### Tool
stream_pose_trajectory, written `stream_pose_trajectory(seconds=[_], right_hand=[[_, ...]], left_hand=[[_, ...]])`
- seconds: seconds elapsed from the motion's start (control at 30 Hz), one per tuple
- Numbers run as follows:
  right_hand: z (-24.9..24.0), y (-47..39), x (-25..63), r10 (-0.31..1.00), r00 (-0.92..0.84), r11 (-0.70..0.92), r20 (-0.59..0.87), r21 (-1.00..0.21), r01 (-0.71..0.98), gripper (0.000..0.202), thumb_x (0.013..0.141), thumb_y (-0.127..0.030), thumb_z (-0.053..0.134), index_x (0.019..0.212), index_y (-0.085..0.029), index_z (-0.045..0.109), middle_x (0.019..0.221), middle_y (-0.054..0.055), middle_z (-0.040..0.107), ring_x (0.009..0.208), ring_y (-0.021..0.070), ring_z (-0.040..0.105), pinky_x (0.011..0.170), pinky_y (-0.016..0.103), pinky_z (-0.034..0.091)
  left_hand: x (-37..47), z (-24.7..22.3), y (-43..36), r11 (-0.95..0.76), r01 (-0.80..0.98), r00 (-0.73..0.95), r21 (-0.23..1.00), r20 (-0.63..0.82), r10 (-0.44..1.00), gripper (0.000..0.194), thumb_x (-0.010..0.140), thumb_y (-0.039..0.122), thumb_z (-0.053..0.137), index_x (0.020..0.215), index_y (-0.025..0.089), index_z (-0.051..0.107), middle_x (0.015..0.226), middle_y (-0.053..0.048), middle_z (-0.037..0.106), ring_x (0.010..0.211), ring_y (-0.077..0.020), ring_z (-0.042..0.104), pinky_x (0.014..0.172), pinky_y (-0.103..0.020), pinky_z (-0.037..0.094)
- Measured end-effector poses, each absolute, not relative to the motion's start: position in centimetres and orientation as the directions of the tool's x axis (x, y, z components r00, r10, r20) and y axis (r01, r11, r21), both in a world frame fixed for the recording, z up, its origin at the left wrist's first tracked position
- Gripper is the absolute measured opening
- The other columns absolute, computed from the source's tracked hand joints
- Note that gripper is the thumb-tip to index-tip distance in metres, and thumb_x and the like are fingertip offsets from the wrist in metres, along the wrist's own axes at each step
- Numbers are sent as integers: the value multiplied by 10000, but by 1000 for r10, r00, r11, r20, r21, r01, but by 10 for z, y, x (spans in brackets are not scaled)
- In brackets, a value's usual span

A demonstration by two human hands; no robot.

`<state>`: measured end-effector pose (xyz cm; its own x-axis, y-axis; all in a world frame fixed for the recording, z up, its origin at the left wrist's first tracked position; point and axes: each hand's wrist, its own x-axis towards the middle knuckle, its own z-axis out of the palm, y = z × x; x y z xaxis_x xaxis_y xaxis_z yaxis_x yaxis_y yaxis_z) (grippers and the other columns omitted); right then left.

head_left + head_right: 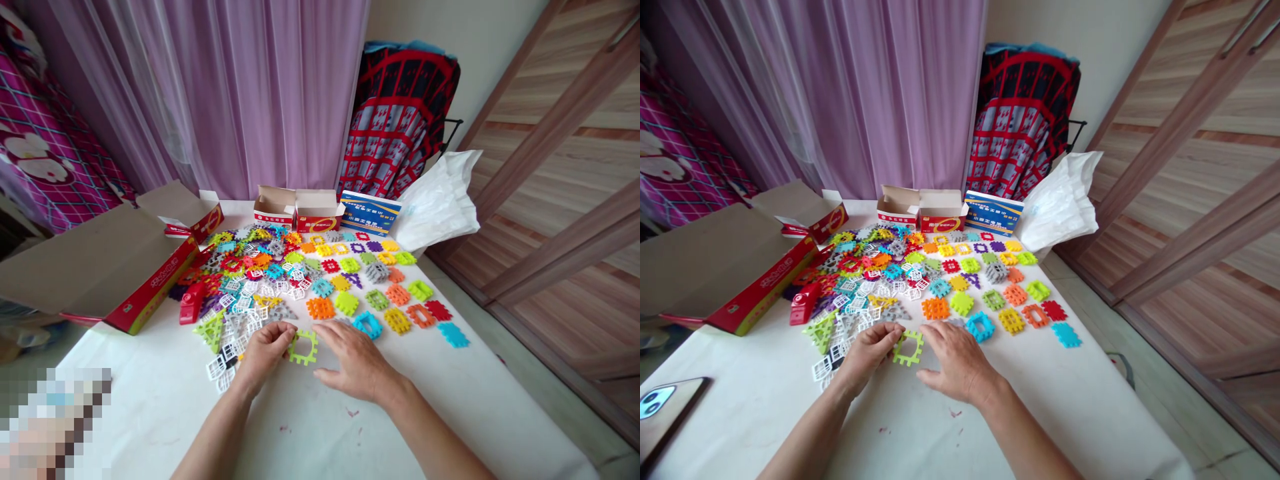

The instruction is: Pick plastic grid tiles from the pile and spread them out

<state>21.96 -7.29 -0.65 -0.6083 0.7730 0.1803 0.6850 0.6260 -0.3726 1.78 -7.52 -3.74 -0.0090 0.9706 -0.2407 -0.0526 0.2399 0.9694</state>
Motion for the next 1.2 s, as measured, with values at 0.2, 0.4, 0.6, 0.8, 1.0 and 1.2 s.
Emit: stream_pose_trajectory(seconds=[0.2,0.4,0.6,0.8,1.0,1.2], right_hand=[[-17,-79,206,818,-509,574,267,-409,709,376,738,-347,757,1071,-221,636,1082,76,684,1001,248,637,866,375,509],[-27,-33,273,865,-23,264,502,-416,870,358,785,-407,685,1083,-213,648,1044,100,683,1005,260,617,868,380,490],[-54,3,345,855,265,-117,446,-332,936,358,736,-478,701,979,-215,710,1110,129,659,1037,302,583,860,437,463],[-64,-3,334,884,241,-115,401,-313,943,350,736,-468,717,989,-226,712,1192,121,634,1119,319,548,920,480,416],[-59,-3,333,907,244,-136,343,-311,941,352,732,-461,739,991,-222,717,1208,122,636,1132,322,551,945,486,409],[-57,-7,331,921,252,-164,298,-292,942,389,762,-473,726,1063,-227,713,1225,122,641,1153,323,543,951,473,403]], left_hand=[[16,-38,-76,226,-36,-23,973,-227,974,540,594,678,742,780,174,683,594,5,607,472,-85,476,427,-209,355],[12,-33,-78,164,14,-119,986,-161,980,678,716,710,625,1152,191,650,1061,-124,719,673,-176,672,397,-214,411],[9,-34,-74,149,-15,-204,989,-149,968,648,689,715,655,1053,180,690,1044,-132,729,705,-189,685,414,-206,424],[5,-39,-73,179,20,-204,984,-172,964,688,669,742,655,1078,188,667,1096,-135,718,739,-194,691,423,-206,431],[3,-40,-71,157,22,-234,987,-147,961,660,667,725,673,1054,191,674,1075,-126,726,704,-184,680,417,-209,439],[2,-40,-71,160,-1,-253,987,-155,955,670,631,721,702,1033,186,681,1053,-112,722,693,-175,663,409,-204,432]])
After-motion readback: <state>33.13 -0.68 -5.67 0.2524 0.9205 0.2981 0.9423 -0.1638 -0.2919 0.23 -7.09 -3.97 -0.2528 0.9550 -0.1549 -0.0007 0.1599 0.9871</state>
